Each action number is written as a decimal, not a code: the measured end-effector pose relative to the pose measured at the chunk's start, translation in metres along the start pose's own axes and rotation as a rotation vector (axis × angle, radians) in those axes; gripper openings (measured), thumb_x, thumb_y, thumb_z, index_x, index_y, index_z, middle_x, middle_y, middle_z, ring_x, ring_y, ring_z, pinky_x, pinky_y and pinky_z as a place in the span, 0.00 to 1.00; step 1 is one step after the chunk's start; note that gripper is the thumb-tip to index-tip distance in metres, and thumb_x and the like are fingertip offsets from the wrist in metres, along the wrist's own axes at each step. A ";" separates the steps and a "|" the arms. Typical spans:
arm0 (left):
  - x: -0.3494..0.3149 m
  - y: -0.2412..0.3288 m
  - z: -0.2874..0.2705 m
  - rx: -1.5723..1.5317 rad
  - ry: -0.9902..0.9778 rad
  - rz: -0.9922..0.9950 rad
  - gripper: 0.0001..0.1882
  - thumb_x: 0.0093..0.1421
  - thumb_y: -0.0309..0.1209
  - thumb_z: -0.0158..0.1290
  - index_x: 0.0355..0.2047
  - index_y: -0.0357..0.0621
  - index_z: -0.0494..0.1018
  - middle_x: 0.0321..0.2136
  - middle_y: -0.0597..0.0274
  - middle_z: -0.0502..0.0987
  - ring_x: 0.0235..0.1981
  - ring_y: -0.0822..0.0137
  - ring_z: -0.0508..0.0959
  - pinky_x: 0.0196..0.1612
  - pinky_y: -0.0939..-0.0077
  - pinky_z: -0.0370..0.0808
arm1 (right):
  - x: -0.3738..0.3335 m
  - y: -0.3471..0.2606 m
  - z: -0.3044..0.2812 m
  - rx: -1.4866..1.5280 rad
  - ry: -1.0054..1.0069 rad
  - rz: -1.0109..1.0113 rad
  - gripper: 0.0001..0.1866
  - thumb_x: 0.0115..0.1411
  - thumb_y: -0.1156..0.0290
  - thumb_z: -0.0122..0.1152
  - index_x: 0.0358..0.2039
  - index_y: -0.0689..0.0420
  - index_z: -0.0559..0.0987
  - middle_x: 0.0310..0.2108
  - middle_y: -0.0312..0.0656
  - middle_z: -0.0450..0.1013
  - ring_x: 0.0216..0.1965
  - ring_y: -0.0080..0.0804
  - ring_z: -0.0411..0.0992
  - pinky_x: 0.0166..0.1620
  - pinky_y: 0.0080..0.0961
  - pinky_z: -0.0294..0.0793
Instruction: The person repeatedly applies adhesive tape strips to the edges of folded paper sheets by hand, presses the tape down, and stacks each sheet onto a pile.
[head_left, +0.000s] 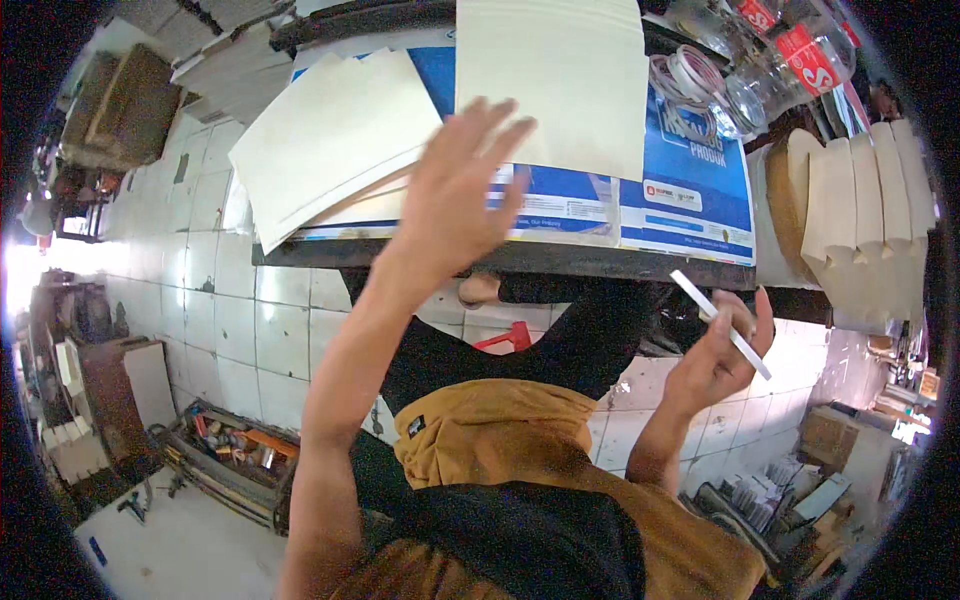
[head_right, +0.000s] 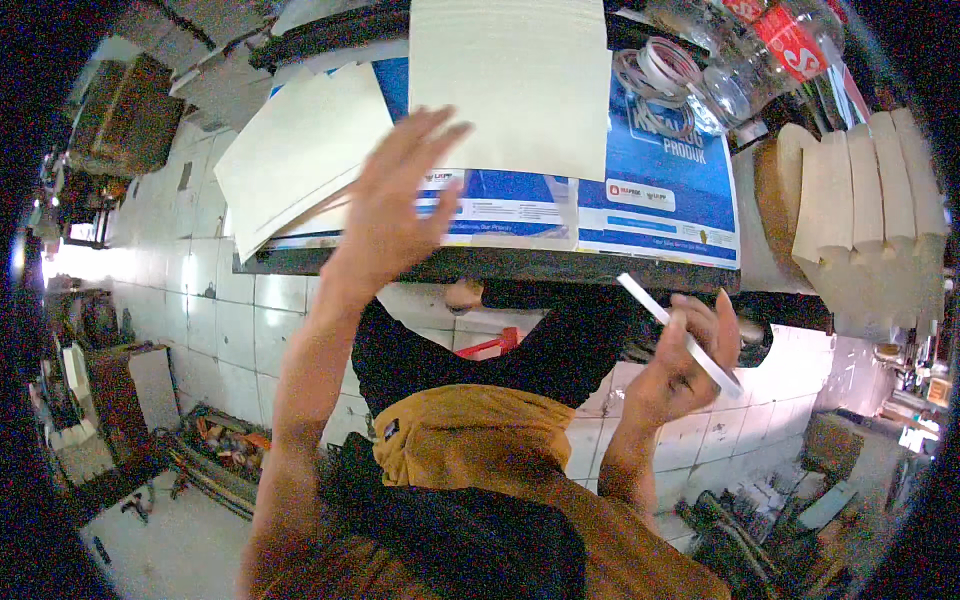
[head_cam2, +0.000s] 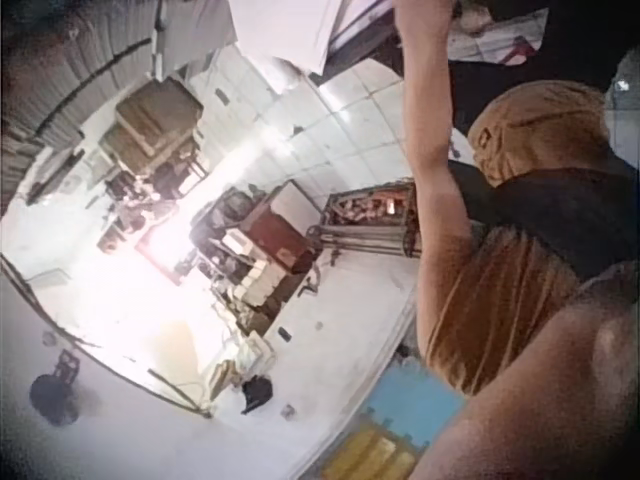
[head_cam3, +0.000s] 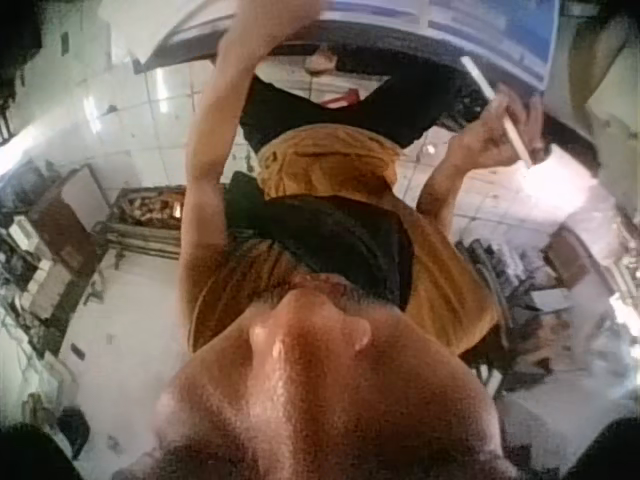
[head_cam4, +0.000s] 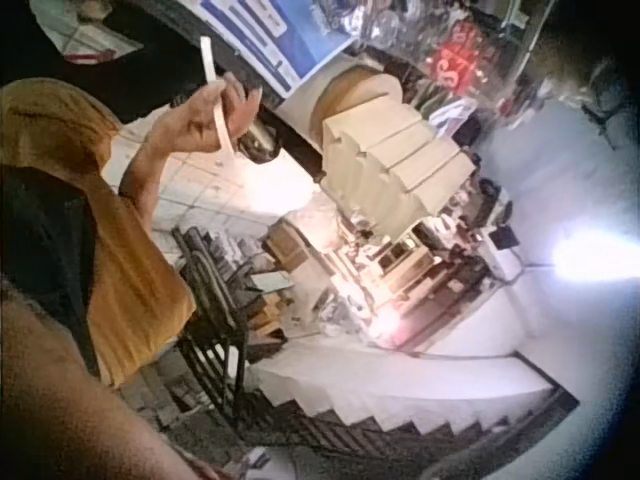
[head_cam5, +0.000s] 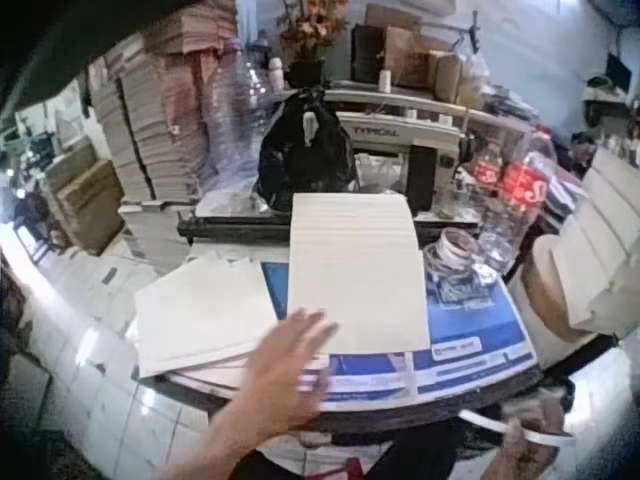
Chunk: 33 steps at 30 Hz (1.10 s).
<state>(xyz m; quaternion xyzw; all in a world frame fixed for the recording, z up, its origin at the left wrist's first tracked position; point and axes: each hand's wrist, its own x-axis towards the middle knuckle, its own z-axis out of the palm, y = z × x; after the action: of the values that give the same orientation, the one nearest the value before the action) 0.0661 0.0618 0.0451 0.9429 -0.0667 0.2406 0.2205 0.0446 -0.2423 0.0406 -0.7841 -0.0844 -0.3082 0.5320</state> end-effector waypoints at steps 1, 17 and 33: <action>0.000 -0.001 0.020 0.026 -0.055 -0.021 0.27 0.67 0.41 0.54 0.64 0.47 0.70 0.68 0.50 0.66 0.70 0.46 0.63 0.72 0.50 0.58 | 0.002 0.000 0.007 0.011 -0.041 -0.026 0.25 0.67 0.80 0.55 0.63 0.72 0.65 0.40 0.52 0.78 0.45 0.36 0.75 0.56 0.33 0.71; -0.004 -0.009 0.064 0.139 -0.110 0.025 0.42 0.69 0.60 0.45 0.68 0.35 0.62 0.71 0.42 0.59 0.73 0.40 0.56 0.73 0.48 0.55 | -0.010 -0.013 0.084 0.217 -0.188 0.000 0.24 0.63 0.82 0.64 0.60 0.67 0.73 0.36 0.43 0.80 0.35 0.24 0.76 0.44 0.20 0.75; -0.099 0.020 0.002 -0.144 -0.119 -0.279 0.38 0.63 0.34 0.55 0.71 0.38 0.56 0.69 0.51 0.64 0.72 0.48 0.58 0.75 0.44 0.46 | -0.022 -0.014 0.134 0.144 -0.483 -0.080 0.25 0.60 0.73 0.67 0.58 0.60 0.76 0.32 0.37 0.79 0.35 0.30 0.77 0.50 0.31 0.70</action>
<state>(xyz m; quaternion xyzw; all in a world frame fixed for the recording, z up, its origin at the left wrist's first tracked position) -0.0244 0.0450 0.0031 0.9373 0.0347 0.1461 0.3144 0.0735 -0.1136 0.0063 -0.7910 -0.2617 -0.1261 0.5384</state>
